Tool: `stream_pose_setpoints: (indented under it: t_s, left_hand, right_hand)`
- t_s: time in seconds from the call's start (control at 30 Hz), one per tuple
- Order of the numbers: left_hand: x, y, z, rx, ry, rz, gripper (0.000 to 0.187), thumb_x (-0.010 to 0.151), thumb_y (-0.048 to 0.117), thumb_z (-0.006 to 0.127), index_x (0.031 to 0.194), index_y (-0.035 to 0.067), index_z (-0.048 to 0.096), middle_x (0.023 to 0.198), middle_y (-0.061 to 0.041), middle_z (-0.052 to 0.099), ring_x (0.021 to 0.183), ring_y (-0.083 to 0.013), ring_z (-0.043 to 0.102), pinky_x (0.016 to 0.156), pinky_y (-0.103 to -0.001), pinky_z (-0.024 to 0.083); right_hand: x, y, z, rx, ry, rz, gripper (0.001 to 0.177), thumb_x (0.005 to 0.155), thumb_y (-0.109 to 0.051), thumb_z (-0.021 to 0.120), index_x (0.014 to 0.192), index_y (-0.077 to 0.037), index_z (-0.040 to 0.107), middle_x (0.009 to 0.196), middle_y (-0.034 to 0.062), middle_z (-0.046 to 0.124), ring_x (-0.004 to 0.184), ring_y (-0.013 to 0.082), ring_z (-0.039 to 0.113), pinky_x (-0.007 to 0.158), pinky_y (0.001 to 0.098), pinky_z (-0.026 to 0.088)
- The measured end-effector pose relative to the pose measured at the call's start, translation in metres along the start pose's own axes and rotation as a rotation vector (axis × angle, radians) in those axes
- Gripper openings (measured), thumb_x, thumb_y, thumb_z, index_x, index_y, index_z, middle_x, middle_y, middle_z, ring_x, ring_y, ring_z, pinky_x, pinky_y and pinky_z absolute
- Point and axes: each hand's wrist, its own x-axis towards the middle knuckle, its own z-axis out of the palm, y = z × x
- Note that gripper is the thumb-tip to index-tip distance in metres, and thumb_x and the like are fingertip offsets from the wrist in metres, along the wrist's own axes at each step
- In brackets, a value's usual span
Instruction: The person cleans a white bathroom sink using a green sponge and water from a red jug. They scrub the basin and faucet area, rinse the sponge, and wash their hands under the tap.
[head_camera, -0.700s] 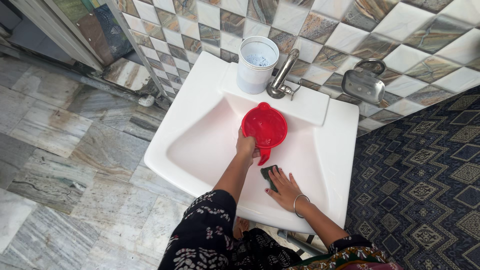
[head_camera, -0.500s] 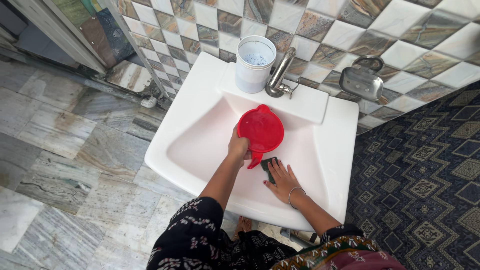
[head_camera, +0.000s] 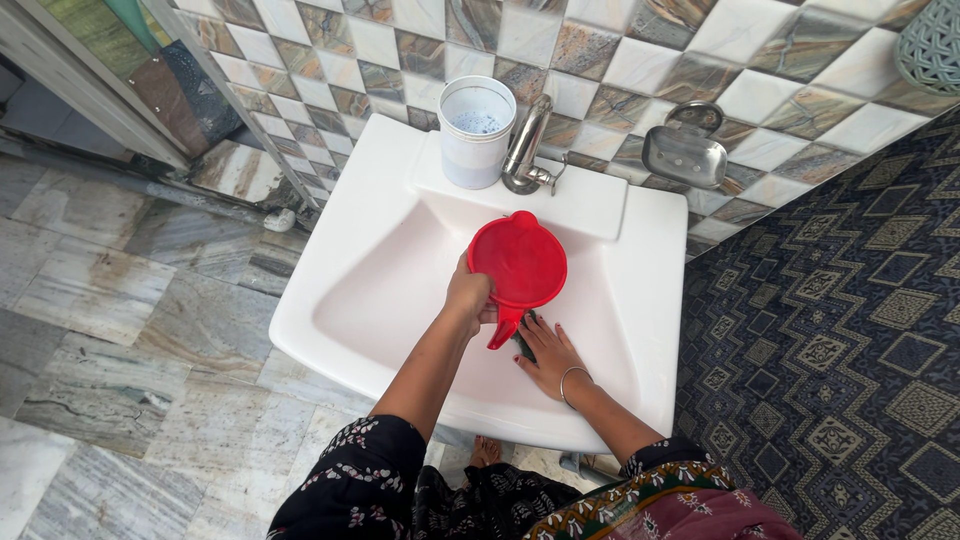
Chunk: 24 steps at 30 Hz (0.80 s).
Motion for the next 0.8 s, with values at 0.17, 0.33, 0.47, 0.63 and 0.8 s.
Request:
stream_pose_setpoints:
  t_s: [0.17, 0.33, 0.47, 0.63, 0.8]
  left_hand:
    - [-0.006, 0.012, 0.022, 0.084, -0.008, 0.015, 0.085, 0.079, -0.008, 0.045, 0.156, 0.025, 0.030, 0.120, -0.016, 0.063, 0.077, -0.0290, 0.074, 0.057, -0.041, 0.064]
    - [-0.021, 0.034, 0.040, 0.407, -0.002, 0.091, 0.086, 0.081, -0.003, 0.044, 0.158, 0.033, 0.030, 0.115, -0.016, 0.070, 0.076, -0.0245, 0.071, 0.055, -0.038, 0.058]
    - [-0.032, 0.045, 0.040, 0.536, -0.020, 0.144, 0.083, 0.082, 0.000, 0.046, 0.157, 0.031, 0.034, 0.114, -0.015, 0.072, 0.075, -0.0237, 0.071, 0.056, -0.037, 0.059]
    - [-0.040, 0.050, 0.027, 0.528, -0.059, 0.199, 0.077, 0.083, 0.004, 0.050, 0.155, 0.029, 0.038, 0.117, -0.011, 0.070, 0.078, -0.0217, 0.072, 0.059, -0.037, 0.063]
    - [-0.040, 0.043, 0.003, 0.273, -0.099, 0.110, 0.085, 0.076, -0.004, 0.045, 0.155, 0.027, 0.036, 0.116, -0.014, 0.068, 0.074, -0.0245, 0.075, 0.058, -0.038, 0.064]
  right_hand:
    - [0.002, 0.006, 0.007, 0.103, 0.081, -0.018, 0.059, 0.100, -0.038, 0.050, 0.151, -0.012, 0.036, 0.164, 0.0092, 0.027, 0.156, 0.0252, 0.014, 0.126, 0.0460, 0.008]
    - [0.010, 0.022, 0.020, 0.116, 0.322, -0.108, 0.045, 0.095, -0.023, 0.062, 0.136, -0.006, 0.054, 0.147, 0.0136, 0.050, 0.143, 0.0309, 0.039, 0.122, 0.0427, 0.028]
    - [0.025, 0.031, 0.002, 0.158, 0.245, 0.050, 0.029, 0.093, -0.018, 0.066, 0.119, -0.005, 0.065, 0.122, 0.0133, 0.068, 0.117, 0.0316, 0.062, 0.104, 0.0408, 0.048]
    - [0.045, 0.056, -0.022, 0.836, 0.355, 0.224, 0.028, 0.095, -0.019, 0.067, 0.118, -0.002, 0.067, 0.105, 0.0114, 0.074, 0.095, 0.0262, 0.071, 0.082, 0.0394, 0.057]
    - [0.048, 0.080, -0.057, 1.779, 0.287, 0.122, 0.028, 0.101, -0.020, 0.061, 0.124, -0.004, 0.061, 0.105, 0.0113, 0.069, 0.088, 0.0214, 0.066, 0.072, 0.0391, 0.056]
